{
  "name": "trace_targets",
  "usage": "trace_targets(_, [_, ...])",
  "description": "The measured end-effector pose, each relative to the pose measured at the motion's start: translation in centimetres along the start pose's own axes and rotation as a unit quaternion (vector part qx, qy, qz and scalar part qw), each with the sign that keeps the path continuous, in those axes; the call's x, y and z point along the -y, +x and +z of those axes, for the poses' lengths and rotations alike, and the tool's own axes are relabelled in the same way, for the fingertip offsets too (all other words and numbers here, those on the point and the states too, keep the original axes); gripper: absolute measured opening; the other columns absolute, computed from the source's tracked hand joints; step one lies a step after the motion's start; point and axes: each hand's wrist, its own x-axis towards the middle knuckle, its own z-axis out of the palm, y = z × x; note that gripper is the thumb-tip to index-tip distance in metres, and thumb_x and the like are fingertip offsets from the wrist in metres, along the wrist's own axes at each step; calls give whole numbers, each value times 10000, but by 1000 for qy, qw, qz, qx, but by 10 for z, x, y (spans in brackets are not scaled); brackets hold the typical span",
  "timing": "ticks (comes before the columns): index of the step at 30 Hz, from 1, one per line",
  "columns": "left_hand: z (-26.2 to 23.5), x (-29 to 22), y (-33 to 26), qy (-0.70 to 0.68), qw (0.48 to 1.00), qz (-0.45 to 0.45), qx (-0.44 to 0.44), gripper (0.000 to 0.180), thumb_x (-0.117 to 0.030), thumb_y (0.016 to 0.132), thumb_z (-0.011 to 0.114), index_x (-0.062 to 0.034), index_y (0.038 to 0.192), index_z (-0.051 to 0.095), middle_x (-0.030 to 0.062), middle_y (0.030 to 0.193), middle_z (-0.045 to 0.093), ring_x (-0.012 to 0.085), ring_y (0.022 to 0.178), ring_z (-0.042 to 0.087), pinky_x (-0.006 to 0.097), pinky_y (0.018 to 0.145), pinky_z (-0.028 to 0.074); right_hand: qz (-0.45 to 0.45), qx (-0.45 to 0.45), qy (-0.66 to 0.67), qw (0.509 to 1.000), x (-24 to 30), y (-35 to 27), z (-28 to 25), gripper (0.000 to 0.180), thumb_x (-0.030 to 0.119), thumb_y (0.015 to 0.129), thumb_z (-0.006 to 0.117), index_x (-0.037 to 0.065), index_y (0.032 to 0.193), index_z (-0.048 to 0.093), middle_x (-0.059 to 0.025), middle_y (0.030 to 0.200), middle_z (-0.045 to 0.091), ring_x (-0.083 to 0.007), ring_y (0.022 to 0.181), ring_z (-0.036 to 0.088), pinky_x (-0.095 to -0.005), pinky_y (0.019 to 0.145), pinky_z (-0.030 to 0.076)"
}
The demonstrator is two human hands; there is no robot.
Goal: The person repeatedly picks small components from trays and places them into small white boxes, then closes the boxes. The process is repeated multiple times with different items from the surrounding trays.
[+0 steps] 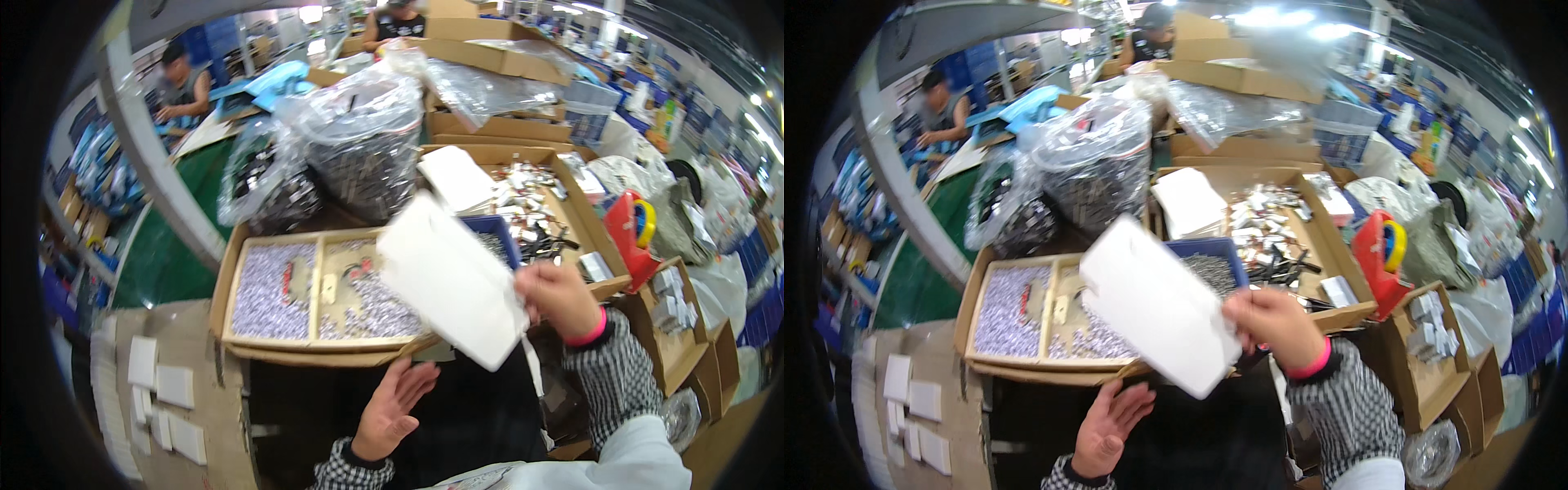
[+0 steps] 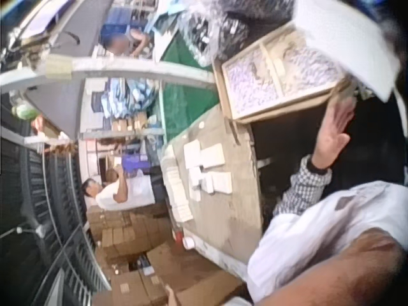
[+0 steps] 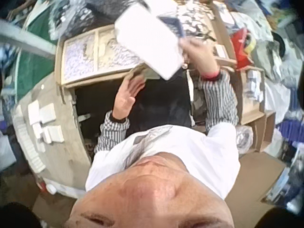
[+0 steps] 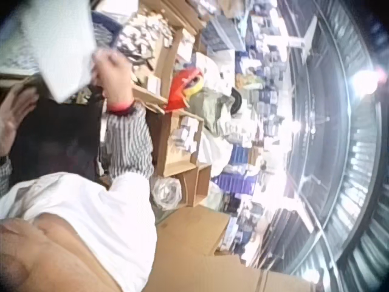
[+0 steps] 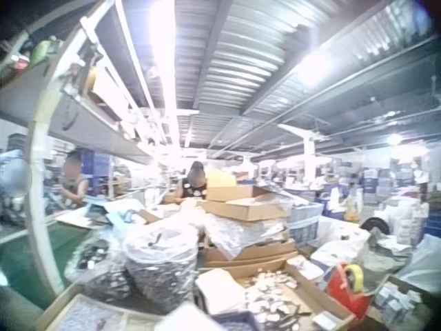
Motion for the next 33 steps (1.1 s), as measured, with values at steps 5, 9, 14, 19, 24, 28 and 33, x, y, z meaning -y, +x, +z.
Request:
trace_targets(5, [21, -1, 20, -123, 985, 66, 105, 1170, -432, 622, 836, -113, 1467, 92, 201, 1471, 226, 337, 1346, 281, 475, 1077, 284, 143, 116, 133, 974, -49, -59, 58, 172, 144, 900, 609, -16, 960, 634, -36, 762, 615, -76, 621, 562, -209, 571, 467])
trace_targets(9, [29, -1, 8, -33, 996, -10, 85, 1035, -558, 660, 735, -19, 1396, 244, 175, 1325, 420, 289, 1215, 452, 441, 1041, 339, 3, 81, -38, 996, -61, -78, 67, 187, 108, 850, 658, 20, 1012, 622, -43, 846, 607, -87, 646, 567, -213, 591, 472])
trace_targets(14, [33, -2, -11, 161, 959, -147, 180, 952, -318, 685, 808, -9, 1398, 256, 109, 1320, 386, 203, 1240, 380, 349, 1066, 283, -356, 50, -288, 887, -54, -97, 63, 367, 66, 715, 749, 71, 1053, 605, -85, 1006, 580, -195, 743, 613, -274, 633, 523])
trace_targets(19, [43, 6, -31, 204, 938, -153, 234, 1029, -248, 693, 817, -49, 1455, 155, 115, 1316, 386, 202, 1257, 358, 341, 1079, 275, -320, 84, -274, 903, -51, -118, 65, 291, 106, 712, 757, 79, 953, 595, -76, 992, 557, -199, 726, 633, -275, 625, 539])
trace_targets(24, [42, 16, -36, 173, 938, -182, 238, 1129, -222, 667, 842, -79, 1467, 60, 85, 1328, 392, 201, 1240, 383, 345, 1075, 288, -285, 192, -313, 885, -49, -126, 57, 277, 207, 764, 730, 109, 951, 552, -18, 864, 579, -134, 571, 617, -245, 484, 484])
trace_targets(28, [40, 17, -35, 173, 947, -157, 220, 1135, -136, 631, 860, -130, 1464, 90, 85, 1336, 404, 191, 1209, 414, 342, 1050, 321, -338, 203, -365, 843, -45, -121, 49, 228, 239, 757, 728, 124, 887, 579, -2, 795, 580, -175, 627, 618, -269, 517, 488])
trace_targets(33, [34, 21, -29, 148, 970, -136, 135, 1130, -320, 525, 905, -48, 1403, 248, 70, 1326, 426, 165, 1213, 417, 335, 1022, 350, -362, 161, -339, 853, -44, -119, 44, 258, 192, 723, 755, 95, 907, 604, -42, 835, 584, -231, 702, 611, -280, 599, 504])
